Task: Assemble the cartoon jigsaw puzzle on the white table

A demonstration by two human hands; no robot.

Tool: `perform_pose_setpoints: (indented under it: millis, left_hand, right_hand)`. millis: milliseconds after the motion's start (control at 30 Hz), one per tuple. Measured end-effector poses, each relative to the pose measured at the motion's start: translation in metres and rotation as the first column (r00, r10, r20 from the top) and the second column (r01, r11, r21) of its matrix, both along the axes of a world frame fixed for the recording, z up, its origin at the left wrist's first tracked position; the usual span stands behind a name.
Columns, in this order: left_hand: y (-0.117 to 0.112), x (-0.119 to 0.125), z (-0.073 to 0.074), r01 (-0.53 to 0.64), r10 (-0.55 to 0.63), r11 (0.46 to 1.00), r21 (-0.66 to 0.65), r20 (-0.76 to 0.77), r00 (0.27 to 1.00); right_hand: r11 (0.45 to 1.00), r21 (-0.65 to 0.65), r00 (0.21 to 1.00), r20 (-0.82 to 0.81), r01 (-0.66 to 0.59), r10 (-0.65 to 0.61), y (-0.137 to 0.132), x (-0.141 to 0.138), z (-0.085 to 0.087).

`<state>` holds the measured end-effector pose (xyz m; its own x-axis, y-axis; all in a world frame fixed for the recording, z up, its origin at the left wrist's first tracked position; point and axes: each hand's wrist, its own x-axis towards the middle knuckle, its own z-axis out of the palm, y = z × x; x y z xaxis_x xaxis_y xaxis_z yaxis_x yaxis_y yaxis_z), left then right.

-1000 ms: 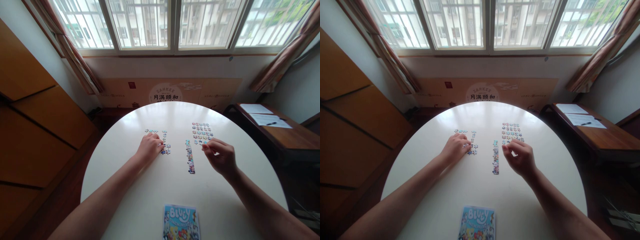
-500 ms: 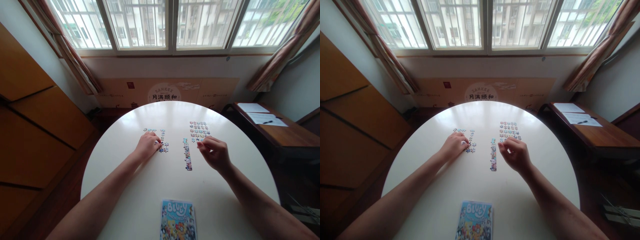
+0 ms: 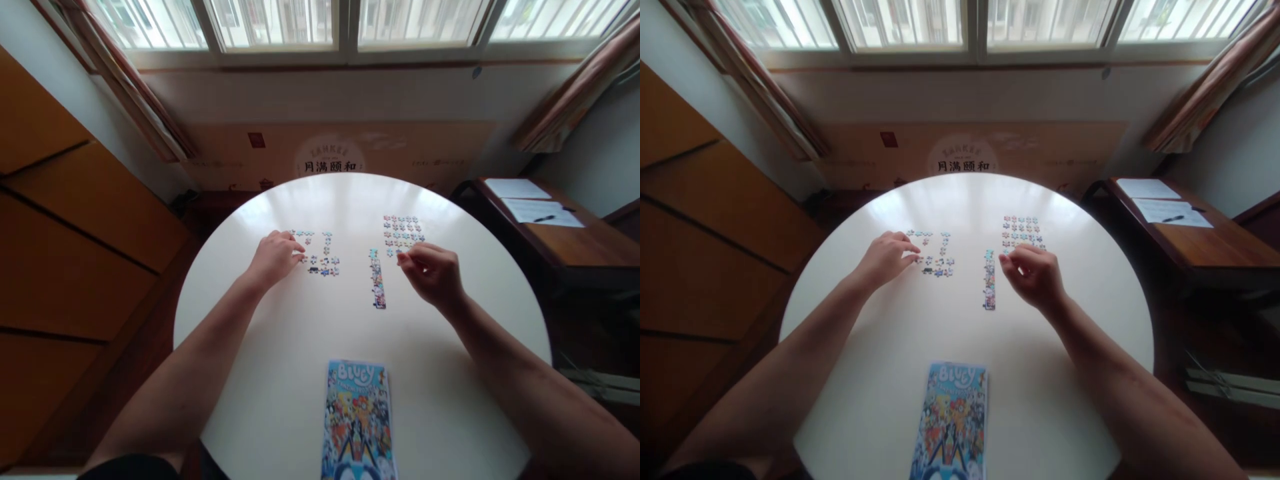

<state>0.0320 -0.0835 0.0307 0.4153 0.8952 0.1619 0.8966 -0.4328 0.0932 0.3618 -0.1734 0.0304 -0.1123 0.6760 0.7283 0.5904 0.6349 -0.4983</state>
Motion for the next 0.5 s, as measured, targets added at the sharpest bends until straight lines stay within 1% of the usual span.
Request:
perform_pose_setpoints:
  millis: [133, 267, 400, 500]
  left_hand:
    - [0.0006, 0.0085, -0.0035, 0.023, -0.022, 0.998, -0.055, 0.031, 0.999]
    - [0.0051, 0.0077, -0.0064, 0.04, -0.031, 0.992, -0.118, 0.078, 0.996]
    - [0.0052, 0.0055, -0.0032, 0.055, -0.048, 0.988, -0.146, 0.046, 0.998]
    - [0.0023, 0.0045, 0.0022, 0.036, -0.03, 0.985, -0.167, 0.043, 0.999]
  right_hand:
    - [0.999, -0.014, 0.999, 0.008, 0.053, -0.053, 0.0011, 0.0032, 0.0009]
    - [0.993, -0.04, 0.993, 0.061, 0.108, -0.105, 0.0037, 0.005, -0.0013]
    - [0.995, -0.045, 0.99, 0.113, 0.093, -0.088, 0.0035, 0.004, -0.0031]
    - [0.995, -0.049, 0.987, 0.142, 0.089, -0.081, 0.0025, 0.0019, -0.0029]
